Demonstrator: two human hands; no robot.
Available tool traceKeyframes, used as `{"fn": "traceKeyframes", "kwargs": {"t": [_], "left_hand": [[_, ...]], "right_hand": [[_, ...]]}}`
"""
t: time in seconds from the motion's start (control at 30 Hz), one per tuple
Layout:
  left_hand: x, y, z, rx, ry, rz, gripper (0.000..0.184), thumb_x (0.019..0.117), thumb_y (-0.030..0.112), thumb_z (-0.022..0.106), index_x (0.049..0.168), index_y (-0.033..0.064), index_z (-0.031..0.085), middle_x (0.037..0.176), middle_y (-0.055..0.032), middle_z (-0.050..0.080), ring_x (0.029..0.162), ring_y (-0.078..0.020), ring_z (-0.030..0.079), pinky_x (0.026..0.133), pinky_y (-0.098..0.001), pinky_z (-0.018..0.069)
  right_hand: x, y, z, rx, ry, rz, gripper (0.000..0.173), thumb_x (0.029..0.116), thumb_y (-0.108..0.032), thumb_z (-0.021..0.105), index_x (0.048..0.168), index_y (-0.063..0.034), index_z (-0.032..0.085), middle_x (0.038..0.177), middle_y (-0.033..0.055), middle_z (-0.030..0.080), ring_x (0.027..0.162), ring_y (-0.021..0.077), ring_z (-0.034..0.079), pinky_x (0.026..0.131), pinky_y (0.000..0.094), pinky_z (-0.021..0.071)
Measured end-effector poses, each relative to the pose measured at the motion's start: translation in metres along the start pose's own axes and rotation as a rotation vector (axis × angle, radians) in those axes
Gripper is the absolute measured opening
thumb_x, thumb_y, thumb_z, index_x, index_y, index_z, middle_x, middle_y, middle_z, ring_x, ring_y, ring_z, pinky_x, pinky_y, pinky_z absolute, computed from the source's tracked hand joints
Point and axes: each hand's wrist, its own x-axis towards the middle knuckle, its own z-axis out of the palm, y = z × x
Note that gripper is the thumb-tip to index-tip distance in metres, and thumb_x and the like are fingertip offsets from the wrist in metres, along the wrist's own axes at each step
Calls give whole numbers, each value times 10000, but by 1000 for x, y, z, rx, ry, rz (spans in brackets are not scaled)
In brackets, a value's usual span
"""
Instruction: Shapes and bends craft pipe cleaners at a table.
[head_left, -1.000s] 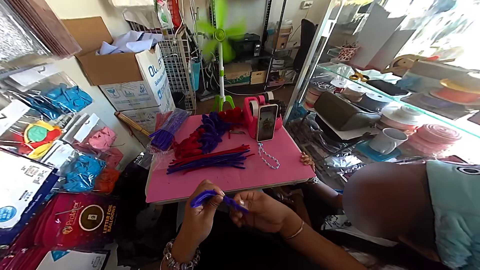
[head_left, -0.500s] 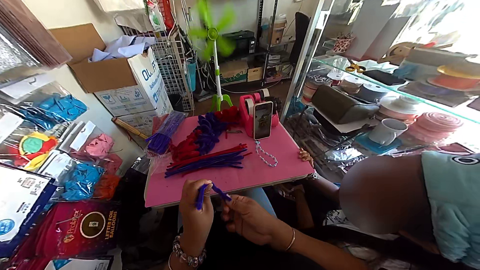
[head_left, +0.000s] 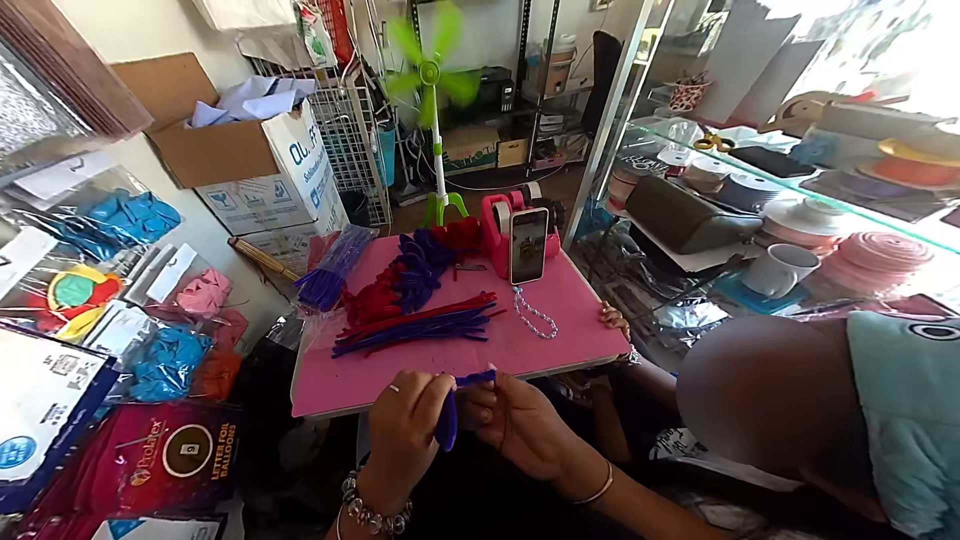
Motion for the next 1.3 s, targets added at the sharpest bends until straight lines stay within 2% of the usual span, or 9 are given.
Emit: {"fn": "traceKeyframes", "kwargs": {"t": [0.13,0.2,0.27,0.33,0.53,0.73,1.1,1.23,1.3], "left_hand": [[-2,-1,-1,-231,-20,-179,135,1029,204,583,1000,113,678,880,-34,608,842,-88,604,764,-182,513],[3,-1,-7,-458,-34,-402,168,1032,251,605,1007,99,674,923,24,643,875,-1,617,800,-157,531],[6,-3,-14,-638,-35,-586,120,1002,171,633,1012,62,681,922,58,695,833,21,656,765,-168,574],[9,-3,-19,-695,-44,-698,92,992,129,632,1013,54,681,877,69,702,750,18,648,688,-161,561],[8,2,-24,-514,-155,-724,156,973,182,633,991,42,699,885,24,706,799,27,664,750,-151,567],[6,1,-27,-393,-244,-765,196,964,235,628,970,59,714,868,7,699,788,17,653,748,-163,549],[4,0,-26,-367,-207,-638,216,981,252,611,972,61,712,915,-11,692,854,0,652,794,-164,546],[3,-4,-22,-367,-124,-449,240,1021,329,595,969,113,684,891,14,612,862,7,588,791,-121,495],[5,-6,-23,-400,-99,-405,213,1021,320,601,978,128,682,899,17,590,868,15,580,793,-108,490]], "right_hand": [[-2,-9,11,-255,174,-65,500,1140,-339,233,780,-136,514,642,-42,520,532,47,510,488,175,432],[-2,-8,0,-565,99,-398,471,1126,-270,290,752,-155,552,678,-74,570,589,7,549,545,157,471],[0,-11,-20,-1042,22,-858,277,1097,-300,464,916,-158,618,854,-80,628,789,-21,600,702,160,508],[1,-18,-26,-1485,6,-1193,304,1020,-442,609,1100,-149,612,1026,-2,654,998,81,628,872,250,533],[8,-9,-20,-1921,0,-1501,223,1011,-297,653,1222,-236,615,1083,4,651,1057,190,609,904,334,487],[9,-11,-21,-1993,-47,-1528,128,1018,-159,594,1100,-204,681,1019,-9,682,1006,173,611,896,334,453],[11,1,-23,-1942,-12,-1460,126,1041,-267,601,1076,-201,701,994,-40,711,987,137,630,877,307,462],[5,3,-18,-1453,-63,-1009,130,1007,-226,653,1037,-127,732,1038,-21,725,1069,84,636,956,241,506],[0,3,-12,-1054,-91,-667,107,987,-132,664,1025,-73,744,1032,-14,734,971,23,666,862,195,552]]}}
